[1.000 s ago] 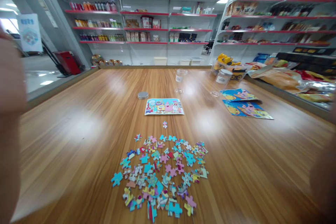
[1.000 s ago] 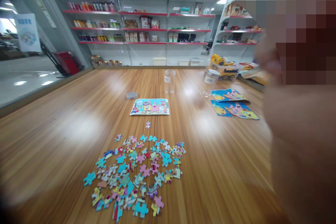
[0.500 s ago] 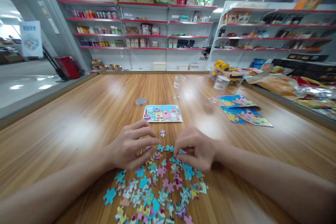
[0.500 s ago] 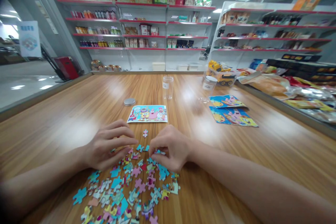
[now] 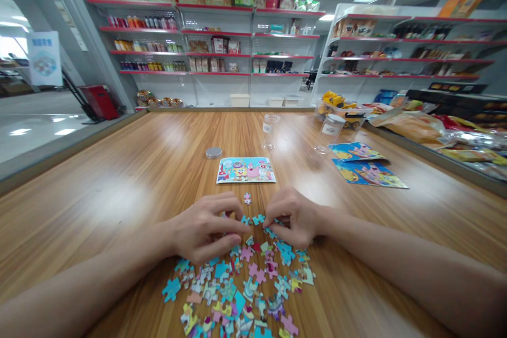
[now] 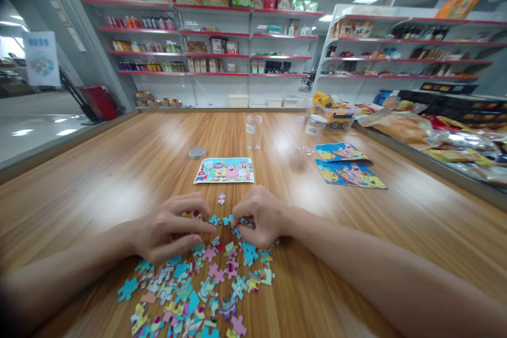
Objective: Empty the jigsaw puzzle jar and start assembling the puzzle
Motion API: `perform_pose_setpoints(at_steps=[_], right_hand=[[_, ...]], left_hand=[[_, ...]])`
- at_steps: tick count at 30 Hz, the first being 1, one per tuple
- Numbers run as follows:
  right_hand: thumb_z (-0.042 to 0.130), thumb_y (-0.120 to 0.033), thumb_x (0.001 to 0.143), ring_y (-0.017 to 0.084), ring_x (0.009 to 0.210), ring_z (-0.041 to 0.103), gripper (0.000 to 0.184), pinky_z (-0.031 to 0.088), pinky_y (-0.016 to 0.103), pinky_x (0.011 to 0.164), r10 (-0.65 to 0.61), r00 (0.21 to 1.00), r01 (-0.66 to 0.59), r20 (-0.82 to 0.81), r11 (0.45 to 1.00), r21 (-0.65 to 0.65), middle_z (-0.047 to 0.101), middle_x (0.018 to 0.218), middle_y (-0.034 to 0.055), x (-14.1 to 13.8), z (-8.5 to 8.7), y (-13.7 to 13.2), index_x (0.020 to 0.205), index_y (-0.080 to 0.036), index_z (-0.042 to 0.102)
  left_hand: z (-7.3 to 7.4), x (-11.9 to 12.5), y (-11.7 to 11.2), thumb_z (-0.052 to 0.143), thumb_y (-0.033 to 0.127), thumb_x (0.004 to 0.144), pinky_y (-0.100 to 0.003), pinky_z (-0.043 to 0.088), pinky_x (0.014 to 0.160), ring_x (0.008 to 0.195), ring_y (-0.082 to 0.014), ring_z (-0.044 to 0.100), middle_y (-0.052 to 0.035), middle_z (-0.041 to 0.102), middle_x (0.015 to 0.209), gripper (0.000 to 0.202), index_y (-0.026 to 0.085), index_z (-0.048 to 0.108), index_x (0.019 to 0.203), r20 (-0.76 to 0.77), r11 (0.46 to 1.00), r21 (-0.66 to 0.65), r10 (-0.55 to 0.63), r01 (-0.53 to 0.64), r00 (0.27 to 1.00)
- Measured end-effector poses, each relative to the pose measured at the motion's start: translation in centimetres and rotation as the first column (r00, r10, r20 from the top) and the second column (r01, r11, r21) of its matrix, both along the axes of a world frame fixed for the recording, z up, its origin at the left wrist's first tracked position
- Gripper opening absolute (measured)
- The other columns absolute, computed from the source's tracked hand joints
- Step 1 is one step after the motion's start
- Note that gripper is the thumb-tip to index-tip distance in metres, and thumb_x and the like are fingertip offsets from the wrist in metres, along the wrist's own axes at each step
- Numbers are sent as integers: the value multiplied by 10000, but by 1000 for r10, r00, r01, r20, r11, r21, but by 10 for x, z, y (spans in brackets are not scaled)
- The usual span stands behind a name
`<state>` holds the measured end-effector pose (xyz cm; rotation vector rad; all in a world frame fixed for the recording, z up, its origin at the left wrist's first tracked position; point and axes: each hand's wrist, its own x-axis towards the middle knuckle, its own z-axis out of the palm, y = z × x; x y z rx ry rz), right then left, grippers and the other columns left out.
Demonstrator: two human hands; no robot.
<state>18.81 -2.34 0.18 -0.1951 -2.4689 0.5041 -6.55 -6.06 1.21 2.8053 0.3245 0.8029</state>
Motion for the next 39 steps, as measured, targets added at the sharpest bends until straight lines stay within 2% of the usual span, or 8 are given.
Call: perform_pose_setpoints(at_steps=[4,9,18,25,28,32,35,39], right_hand=[[484,-117,683,86,431,453,237,314,205,425,-54,998,55,-17,997,47,575,506,-2,-3,-3,-4,732,-139,715],[475,-140,664,95,432,400,177,290,232,439,-25,998,30,-61,996,88,513,482,-6,-4,-1,-3,599,-158,639],[555,-200,771,111,558,511,151,384,217,519,91,986,-88,137,996,-28,600,642,21,-5,8,-10,793,-139,692],[494,-143,678,86,489,439,154,339,198,477,108,973,-88,206,991,-104,484,547,-31,-3,6,-7,739,-149,635],[501,-148,685,75,457,395,152,318,194,457,109,980,-92,169,990,-105,457,516,-43,-1,7,-8,742,-148,642],[574,-247,786,70,447,410,132,320,195,452,160,979,-148,126,984,-96,502,528,-38,0,10,-11,792,-143,655],[583,-311,828,83,475,476,170,341,204,469,184,963,-174,195,982,-71,565,563,-22,-2,10,-15,800,-158,653],[563,-249,810,91,487,505,109,338,209,477,81,956,-83,281,997,-4,598,577,-21,-4,10,-16,767,-172,627]], left_hand=[[4,8,-4,560,194,904,-459,502,930,1026,-267,609,-139,669,1121,207,173,695,1059,-39,998,1,-70,70,997],[0,10,-2,531,108,890,-385,539,809,895,-234,654,-94,714,889,166,175,682,902,33,996,-11,-86,87,996],[5,17,-16,551,215,911,-380,463,761,780,-206,587,-81,641,888,198,189,657,1076,-113,992,82,-90,99,990],[1,17,-13,504,203,914,-361,412,675,690,-186,517,-58,565,736,201,172,658,787,-17,993,114,12,-10,1000],[-6,12,-2,493,190,942,-311,417,644,670,-153,516,-51,559,712,342,148,627,629,183,972,-24,233,-233,955],[-14,0,17,543,246,955,-256,474,656,749,-143,611,-58,633,814,344,138,695,666,232,845,-375,483,-380,844],[-16,-7,26,579,268,945,-303,509,772,910,-183,645,-74,690,967,245,158,747,804,196,835,-423,464,-352,864],[-15,-6,24,541,205,965,-445,442,987,1076,-214,597,-68,700,1143,213,207,747,1021,105,916,-291,318,-277,942]])
